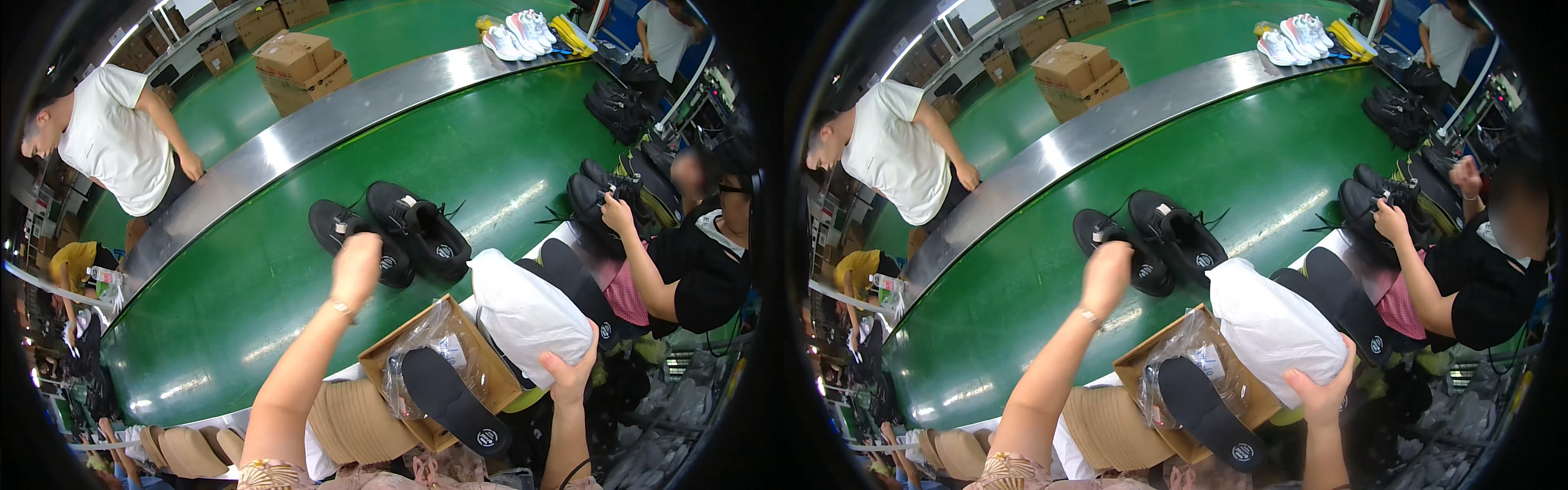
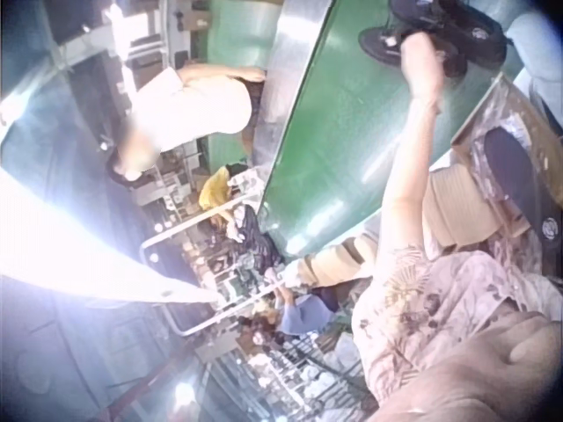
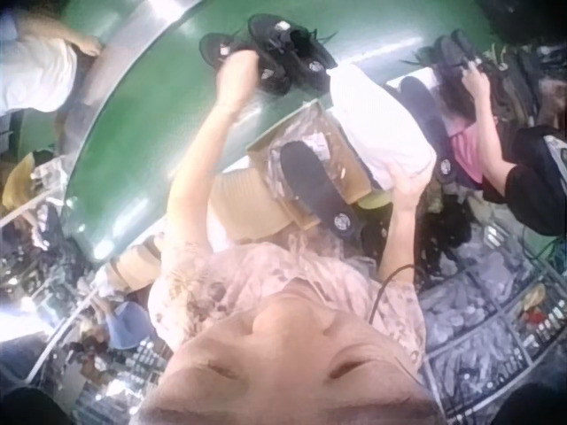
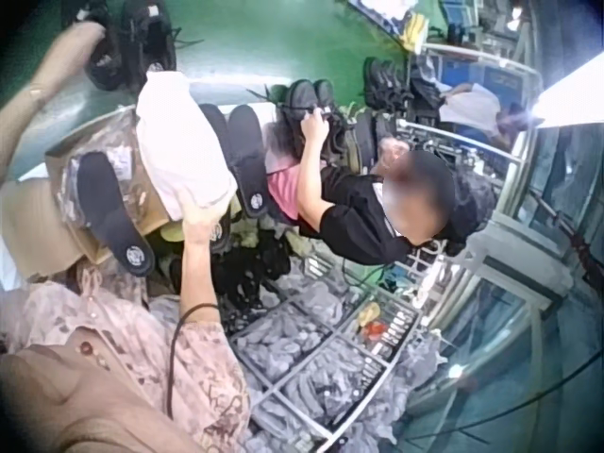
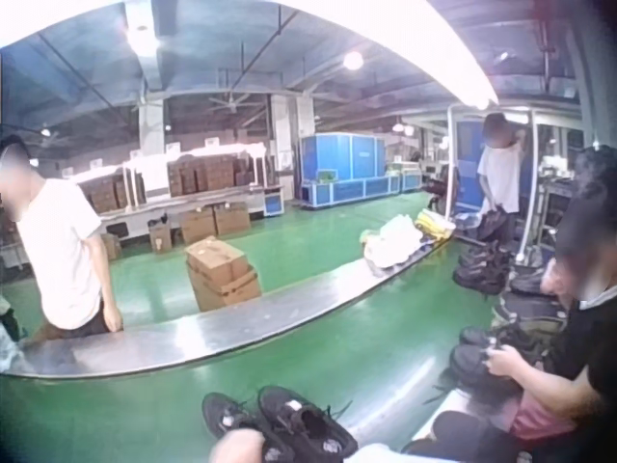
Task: The person wraps shoe lasts in white paper and inserts them into black sneakers on a green conveyor belt.
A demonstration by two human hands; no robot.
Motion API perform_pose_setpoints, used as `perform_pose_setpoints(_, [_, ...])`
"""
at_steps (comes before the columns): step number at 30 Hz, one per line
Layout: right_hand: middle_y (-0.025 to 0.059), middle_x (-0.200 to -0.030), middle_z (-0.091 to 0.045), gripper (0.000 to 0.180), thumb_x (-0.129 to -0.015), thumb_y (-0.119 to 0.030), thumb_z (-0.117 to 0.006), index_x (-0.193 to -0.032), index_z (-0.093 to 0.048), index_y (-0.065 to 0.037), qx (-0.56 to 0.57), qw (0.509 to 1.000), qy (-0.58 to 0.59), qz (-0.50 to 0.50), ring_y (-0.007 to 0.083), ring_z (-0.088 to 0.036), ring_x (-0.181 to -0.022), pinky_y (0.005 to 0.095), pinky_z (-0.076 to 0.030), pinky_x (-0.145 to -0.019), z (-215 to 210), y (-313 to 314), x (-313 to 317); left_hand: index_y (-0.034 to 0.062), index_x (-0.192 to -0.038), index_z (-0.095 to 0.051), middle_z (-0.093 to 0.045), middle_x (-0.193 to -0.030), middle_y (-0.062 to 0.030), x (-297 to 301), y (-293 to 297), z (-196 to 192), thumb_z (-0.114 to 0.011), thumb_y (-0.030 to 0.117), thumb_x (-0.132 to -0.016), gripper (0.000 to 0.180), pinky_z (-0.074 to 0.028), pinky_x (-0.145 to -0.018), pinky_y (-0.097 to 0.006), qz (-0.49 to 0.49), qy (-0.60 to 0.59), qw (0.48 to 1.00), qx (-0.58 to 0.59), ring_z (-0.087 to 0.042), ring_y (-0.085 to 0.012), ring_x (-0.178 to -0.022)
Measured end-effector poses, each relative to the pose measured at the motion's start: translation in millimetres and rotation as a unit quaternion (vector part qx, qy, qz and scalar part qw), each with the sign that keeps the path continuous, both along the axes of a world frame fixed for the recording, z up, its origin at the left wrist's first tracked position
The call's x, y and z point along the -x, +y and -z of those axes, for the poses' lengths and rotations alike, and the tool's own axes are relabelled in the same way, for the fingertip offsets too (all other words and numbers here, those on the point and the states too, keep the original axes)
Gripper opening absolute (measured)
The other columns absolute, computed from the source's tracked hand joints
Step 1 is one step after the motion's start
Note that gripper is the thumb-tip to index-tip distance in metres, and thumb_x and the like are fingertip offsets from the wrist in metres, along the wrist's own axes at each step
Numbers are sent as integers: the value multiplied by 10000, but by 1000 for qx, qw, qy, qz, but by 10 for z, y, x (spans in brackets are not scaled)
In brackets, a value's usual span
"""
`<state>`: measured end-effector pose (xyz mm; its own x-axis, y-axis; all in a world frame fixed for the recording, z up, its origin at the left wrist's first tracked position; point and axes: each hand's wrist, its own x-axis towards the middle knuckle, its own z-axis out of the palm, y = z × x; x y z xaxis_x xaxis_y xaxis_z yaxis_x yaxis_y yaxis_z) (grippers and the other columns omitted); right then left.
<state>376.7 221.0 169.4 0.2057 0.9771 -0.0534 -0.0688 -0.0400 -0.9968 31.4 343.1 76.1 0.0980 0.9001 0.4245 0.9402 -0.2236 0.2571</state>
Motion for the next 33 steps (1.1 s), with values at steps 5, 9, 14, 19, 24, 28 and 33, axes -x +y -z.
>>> perform_pose_setpoints(5, [132, -1107, -493, 851, -552, -116, -792, -1241, -315, 37, -8, 1000, -7, 15, 215, -503, -1030, 331, -397, -912, 14, -48, 27, -75, -890, -618, -599, -997, -279, -144, 554, 436, -519, -14, -718, 207, -482, -805, -438, -239, -159, 892, 348, -593, -406, -924])
perform_pose_setpoints(9, [130, -1104, -494, 838, -551, -125, -785, -1234, -328, 39, 9, 999, -4, 39, 217, -502, -1031, 331, -394, -915, 66, -123, -60, -79, -937, -595, -583, -1004, -294, -305, 558, 661, -496, -23, -739, 228, -468, -817, -433, -406, -349, 821, 197, -568, -418, -965])
perform_pose_setpoints(14, [130, -1103, -493, 824, -561, -136, -779, -1233, -333, 34, 12, 999, 2, 46, 217, -503, -1024, 331, -396, -910, 82, -155, -146, -85, -874, -569, -578, -920, -320, -225, 317, 570, -453, 79, -762, 230, -435, -829, -467, -352, -300, 865, 193, -538, -478, -924])
perform_pose_setpoints(19, [133, -1106, -489, 838, -563, -152, -787, -1235, -324, 36, 10, 998, -17, 52, 217, -500, -1022, 336, -398, -907, 87, -184, -153, -34, -770, -580, -464, -488, -26, 66, 303, -205, -538, 152, -830, 200, -407, -369, -255, -71, -517, 701, 485, -466, -112, -397])
perform_pose_setpoints(24, [137, -1110, -487, 863, -565, -162, -794, -1248, -306, 40, 4, 999, -12, 40, 219, -497, -1028, 336, -398, -908, 103, -210, -77, -65, -902, -517, -419, -542, 25, 530, 1128, -336, -423, 55, -881, 154, -318, -359, -184, -144, -776, 458, 410, -378, -64, -430])
perform_pose_setpoints(28, [141, -1112, -488, 861, -575, -145, -789, -1256, -295, 38, -8, 1000, -9, 17, 221, -500, -1027, 339, -400, -912, 24, -291, -48, -25, -831, -452, -510, -620, -81, 1572, 1034, 299, -396, 168, -959, 238, -329, -376, -230, -189, -778, 524, 290, -417, -125, -446])
perform_pose_setpoints(33, [142, -1112, -485, 815, -587, -62, -775, -1244, -300, 21, 0, 1000, -19, 5, 222, -506, -1028, 348, -411, -906, -7, -254, 120, -79, -1084, -487, -557, -1013, -205, 1904, 141, 870, -573, 322, -852, 472, -496, -608, -417, -546, -634, 546, -43, -595, -322, -652])
